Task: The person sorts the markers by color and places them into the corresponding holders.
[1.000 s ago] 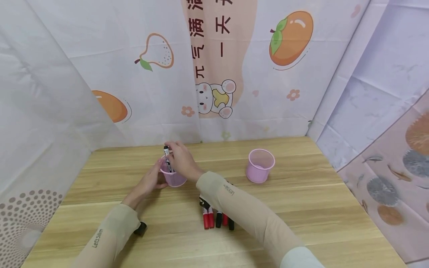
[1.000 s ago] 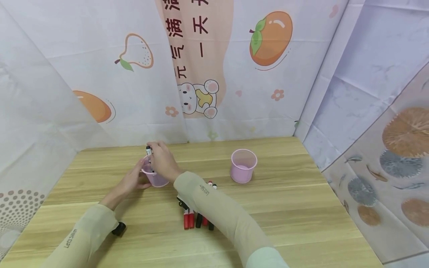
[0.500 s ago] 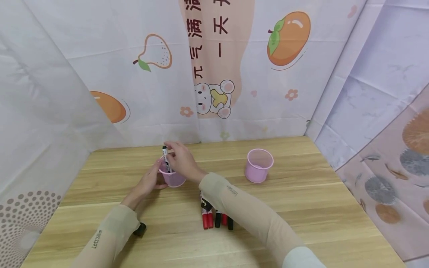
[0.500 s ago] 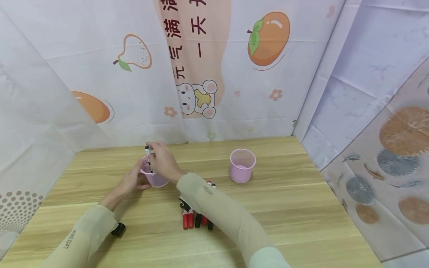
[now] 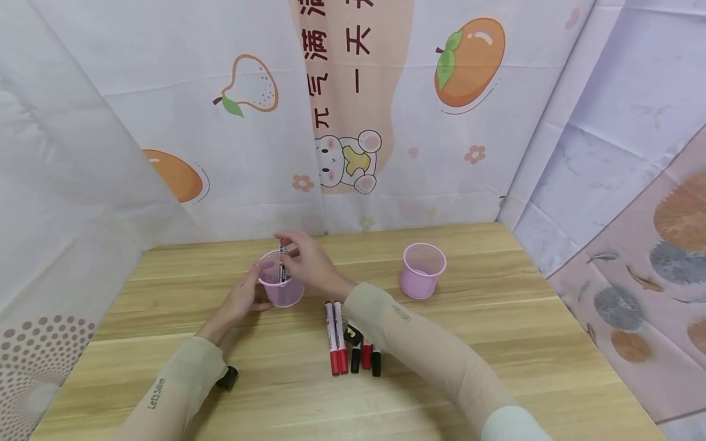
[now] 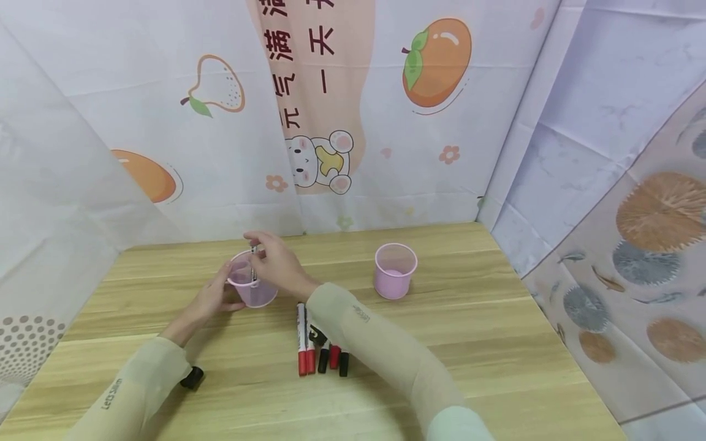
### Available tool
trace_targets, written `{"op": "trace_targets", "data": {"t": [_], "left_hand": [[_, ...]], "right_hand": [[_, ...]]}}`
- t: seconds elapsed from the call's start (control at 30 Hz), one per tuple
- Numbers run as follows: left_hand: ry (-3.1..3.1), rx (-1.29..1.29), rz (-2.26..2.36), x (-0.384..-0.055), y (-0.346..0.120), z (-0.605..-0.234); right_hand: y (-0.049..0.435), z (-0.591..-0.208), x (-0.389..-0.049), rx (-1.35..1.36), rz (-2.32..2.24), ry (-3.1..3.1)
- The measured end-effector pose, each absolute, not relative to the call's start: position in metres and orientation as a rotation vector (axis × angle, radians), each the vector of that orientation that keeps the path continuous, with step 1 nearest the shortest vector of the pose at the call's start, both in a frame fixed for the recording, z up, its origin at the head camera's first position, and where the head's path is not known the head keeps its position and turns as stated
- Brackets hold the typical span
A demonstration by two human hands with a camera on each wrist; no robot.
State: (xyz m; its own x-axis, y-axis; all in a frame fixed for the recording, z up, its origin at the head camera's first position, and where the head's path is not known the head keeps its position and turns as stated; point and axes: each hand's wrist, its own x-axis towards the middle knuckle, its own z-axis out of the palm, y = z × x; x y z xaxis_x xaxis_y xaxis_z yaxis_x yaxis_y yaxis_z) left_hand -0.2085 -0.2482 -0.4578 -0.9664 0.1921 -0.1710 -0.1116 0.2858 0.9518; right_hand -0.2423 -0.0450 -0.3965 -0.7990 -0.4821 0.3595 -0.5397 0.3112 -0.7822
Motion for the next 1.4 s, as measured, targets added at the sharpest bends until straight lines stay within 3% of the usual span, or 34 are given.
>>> {"op": "trace_targets", "data": {"t": [0.2,0.5,0.8,1.4], "left_hand": [[2.296,0.068,1.746,-0.209,-0.249,-0.455],[2.303,0.063,1.75,-0.21,-0.25,-0.453],[2.309,0.038,1.736,-0.207,-0.25,-0.452],[2.28,0.005,1.766,-0.209,-0.246,-0.458]], "right_hand": [[-0.018,-0.386,-0.237,1.013,1.489,-2.565],[0.039,-0.377,-0.221,0.974,1.079,-2.939],[0.087,-0.397,-0.203,0.916,0.743,-3.157],[0.121,-0.433,-0.196,0.893,0.733,-3.246]]}}
